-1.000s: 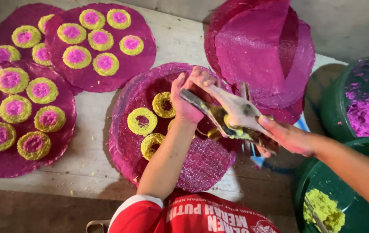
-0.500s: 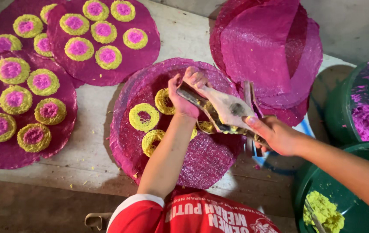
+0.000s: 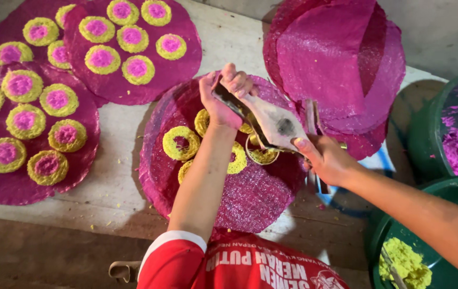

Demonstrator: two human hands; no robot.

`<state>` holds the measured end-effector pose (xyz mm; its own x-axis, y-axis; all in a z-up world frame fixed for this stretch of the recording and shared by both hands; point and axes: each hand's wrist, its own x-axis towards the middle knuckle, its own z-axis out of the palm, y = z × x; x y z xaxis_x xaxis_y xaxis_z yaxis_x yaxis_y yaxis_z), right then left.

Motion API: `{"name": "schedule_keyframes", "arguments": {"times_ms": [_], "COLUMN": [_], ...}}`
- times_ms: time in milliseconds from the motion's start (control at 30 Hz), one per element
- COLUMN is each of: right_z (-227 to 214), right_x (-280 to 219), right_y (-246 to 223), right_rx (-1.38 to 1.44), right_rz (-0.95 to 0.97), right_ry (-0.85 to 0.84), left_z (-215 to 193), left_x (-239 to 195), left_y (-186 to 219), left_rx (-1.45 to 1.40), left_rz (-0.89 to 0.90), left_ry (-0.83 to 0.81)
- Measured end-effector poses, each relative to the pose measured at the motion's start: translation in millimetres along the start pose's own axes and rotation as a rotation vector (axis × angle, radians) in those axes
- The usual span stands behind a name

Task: The person prepares colorful food items by using a mold to shape yellow dough into small rings and arranging them on larger pink circular mats. They use a scraper to handle the dough and a specialized tool to press the rings onto the surfaces.

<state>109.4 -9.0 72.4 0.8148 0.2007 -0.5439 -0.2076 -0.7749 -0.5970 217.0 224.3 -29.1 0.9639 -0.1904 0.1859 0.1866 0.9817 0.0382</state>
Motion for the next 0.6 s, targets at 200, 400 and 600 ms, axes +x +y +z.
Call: {"name": "schedule_keyframes", "arguments": {"times_ms": [200,400,600], "right_z": [-3.6,-49.2,-67.6], "right_x": [-6.6,-20.1,-73.4], "right_y": [17.3,73.4,119.9], "right_rx": [0.052,-0.125,0.656], "right_rz": [0.210,0.207,-0.113], "right_ry": [-0.106,0.110,0.145], "left_z": [-15.0,-7.9,22.6], "left_x": [-21.5,-12.6,-47.9], "left_y": [-20.2,-50.5,-10.3], "left_rx": [-0.091,0.224,1.843], "left_rz": [0.028,-0.194,-0.204], "left_ry": [0.070,0.456,-0.278]}}
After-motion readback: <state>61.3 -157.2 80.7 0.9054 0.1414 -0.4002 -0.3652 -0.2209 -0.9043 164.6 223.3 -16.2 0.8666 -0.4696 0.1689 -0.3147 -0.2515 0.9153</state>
